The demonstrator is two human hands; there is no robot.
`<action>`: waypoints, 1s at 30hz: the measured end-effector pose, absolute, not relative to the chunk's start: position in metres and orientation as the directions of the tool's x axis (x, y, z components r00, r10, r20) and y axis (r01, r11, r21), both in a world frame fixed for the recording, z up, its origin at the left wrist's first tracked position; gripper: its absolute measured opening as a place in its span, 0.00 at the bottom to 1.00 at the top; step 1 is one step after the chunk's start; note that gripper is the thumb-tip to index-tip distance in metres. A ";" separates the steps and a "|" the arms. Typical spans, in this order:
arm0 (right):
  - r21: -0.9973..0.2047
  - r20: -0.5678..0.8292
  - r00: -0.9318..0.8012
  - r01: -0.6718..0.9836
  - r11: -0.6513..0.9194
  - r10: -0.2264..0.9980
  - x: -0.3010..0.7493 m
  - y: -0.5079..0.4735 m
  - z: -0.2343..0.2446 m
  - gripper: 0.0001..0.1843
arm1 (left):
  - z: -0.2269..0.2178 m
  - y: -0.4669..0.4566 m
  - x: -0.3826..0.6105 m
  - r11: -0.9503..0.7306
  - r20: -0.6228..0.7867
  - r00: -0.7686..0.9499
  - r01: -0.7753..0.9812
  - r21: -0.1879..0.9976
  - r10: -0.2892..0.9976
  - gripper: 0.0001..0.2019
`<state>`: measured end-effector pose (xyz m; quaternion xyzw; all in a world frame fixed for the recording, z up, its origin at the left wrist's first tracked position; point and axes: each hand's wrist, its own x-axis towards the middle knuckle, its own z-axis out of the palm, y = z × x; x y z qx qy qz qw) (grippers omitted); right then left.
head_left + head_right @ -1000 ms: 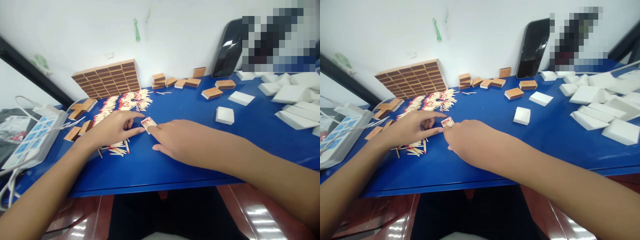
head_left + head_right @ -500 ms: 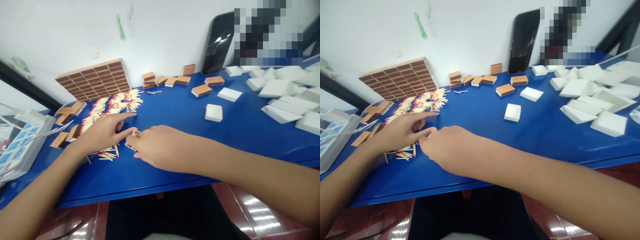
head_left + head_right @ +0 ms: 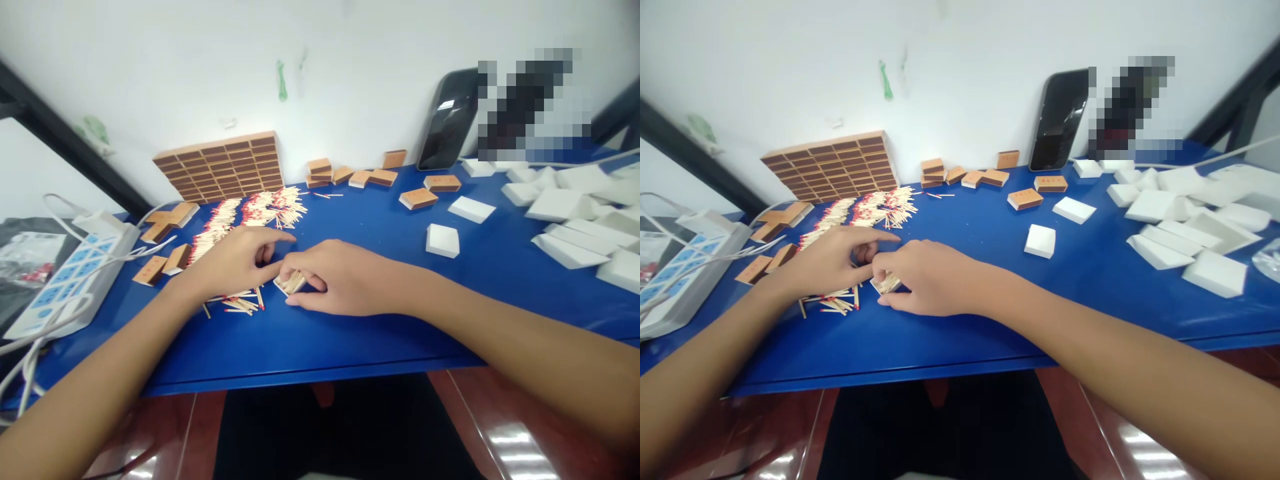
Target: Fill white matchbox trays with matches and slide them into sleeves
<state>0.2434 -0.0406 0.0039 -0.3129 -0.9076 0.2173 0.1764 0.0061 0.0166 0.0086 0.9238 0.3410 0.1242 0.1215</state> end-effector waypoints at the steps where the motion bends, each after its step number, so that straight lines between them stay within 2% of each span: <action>1: -0.503 0.184 -0.731 0.505 0.702 0.657 0.243 -0.040 0.003 0.06 | 0.009 0.016 0.006 -0.738 0.149 0.737 0.594 0.320 0.659 0.21; 6: -0.498 0.172 -0.716 0.529 0.687 0.677 0.248 -0.036 0.003 0.08 | 0.009 0.011 0.008 -0.741 0.154 0.739 0.590 0.319 0.655 0.20; 9: -0.481 0.175 -0.720 0.533 0.696 0.672 0.252 -0.035 0.004 0.11 | 0.011 0.009 0.010 -0.761 0.157 0.759 0.569 0.313 0.632 0.17; 12: -0.490 0.152 -0.722 0.539 0.685 0.675 0.253 -0.034 0.006 0.16 | 0.014 0.007 0.012 -0.779 0.161 0.781 0.535 0.326 0.603 0.13; 17: -0.499 0.118 -0.712 0.560 0.661 0.692 0.252 -0.033 0.007 0.24 | 0.017 0.004 0.012 -0.771 0.151 0.779 0.535 0.347 0.608 0.13; 24: -0.525 0.188 -0.720 0.501 0.688 0.668 0.257 -0.032 0.005 0.16 | 0.019 0.002 0.012 -0.772 0.136 0.778 0.555 0.309 0.614 0.07; 30: -0.538 0.185 -0.709 0.506 0.674 0.680 0.263 -0.029 0.005 0.19 | 0.018 0.005 0.009 -0.767 0.141 0.772 0.557 0.318 0.620 0.09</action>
